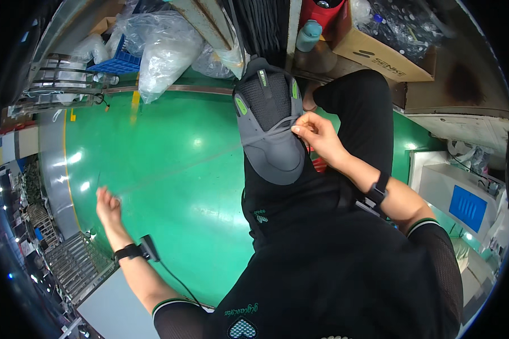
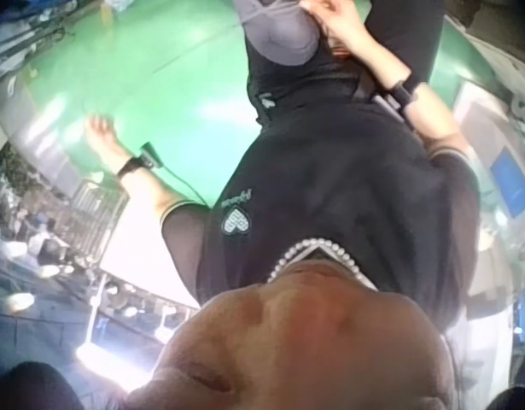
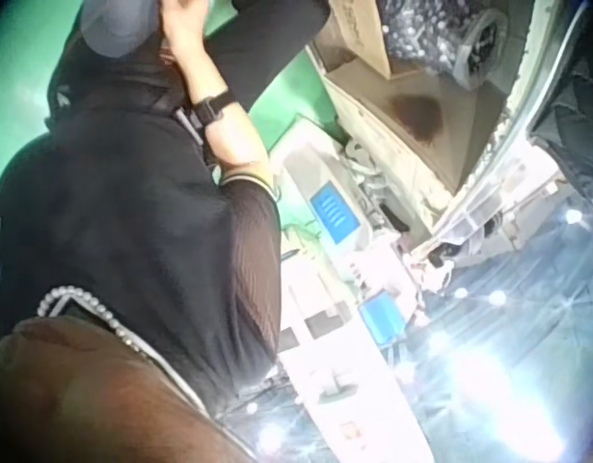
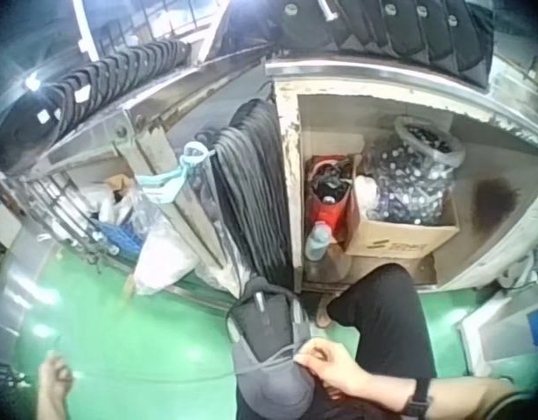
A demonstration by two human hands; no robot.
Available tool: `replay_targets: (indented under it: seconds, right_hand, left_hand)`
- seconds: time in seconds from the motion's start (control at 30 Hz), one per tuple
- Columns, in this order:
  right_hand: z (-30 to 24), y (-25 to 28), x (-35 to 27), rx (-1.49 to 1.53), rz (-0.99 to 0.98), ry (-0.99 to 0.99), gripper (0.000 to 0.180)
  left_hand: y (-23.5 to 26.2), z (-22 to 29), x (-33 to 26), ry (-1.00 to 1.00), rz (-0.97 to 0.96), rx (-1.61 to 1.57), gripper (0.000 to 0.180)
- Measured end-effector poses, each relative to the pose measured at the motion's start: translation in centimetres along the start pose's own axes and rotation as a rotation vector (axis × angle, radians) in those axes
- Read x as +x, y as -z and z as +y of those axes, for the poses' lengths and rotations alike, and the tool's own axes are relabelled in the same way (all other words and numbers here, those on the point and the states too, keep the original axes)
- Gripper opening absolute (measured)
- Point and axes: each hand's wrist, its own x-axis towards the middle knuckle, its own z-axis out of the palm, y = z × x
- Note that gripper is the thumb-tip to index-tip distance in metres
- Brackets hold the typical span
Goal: Lacing athletic shoes in a shoe manufacturing facility.
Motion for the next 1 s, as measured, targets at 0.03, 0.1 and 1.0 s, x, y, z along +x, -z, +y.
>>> replay_targets:
  seconds: [0.03, 0.1, 1.0]
  right_hand:
    - [0.9, 0.9, 0.6, -0.12, 0.041, 0.027, 0.01]
    - [1.0, 0.1, 0.9, -0.171, -0.059, 0.06, 0.005]
    - [-4.3, 0.1, 2.2, -1.41, 0.034, 0.673, 0.004]
  left_hand:
    - [0.6, 0.3, 0.6, -0.005, 0.242, -0.092, 0.024]
    - [12.0, 3.6, -0.7, -0.089, 0.412, -0.099, 0.029]
    - [-32.6, -16.9, -21.0, -0.481, -0.455, 0.7, 0.011]
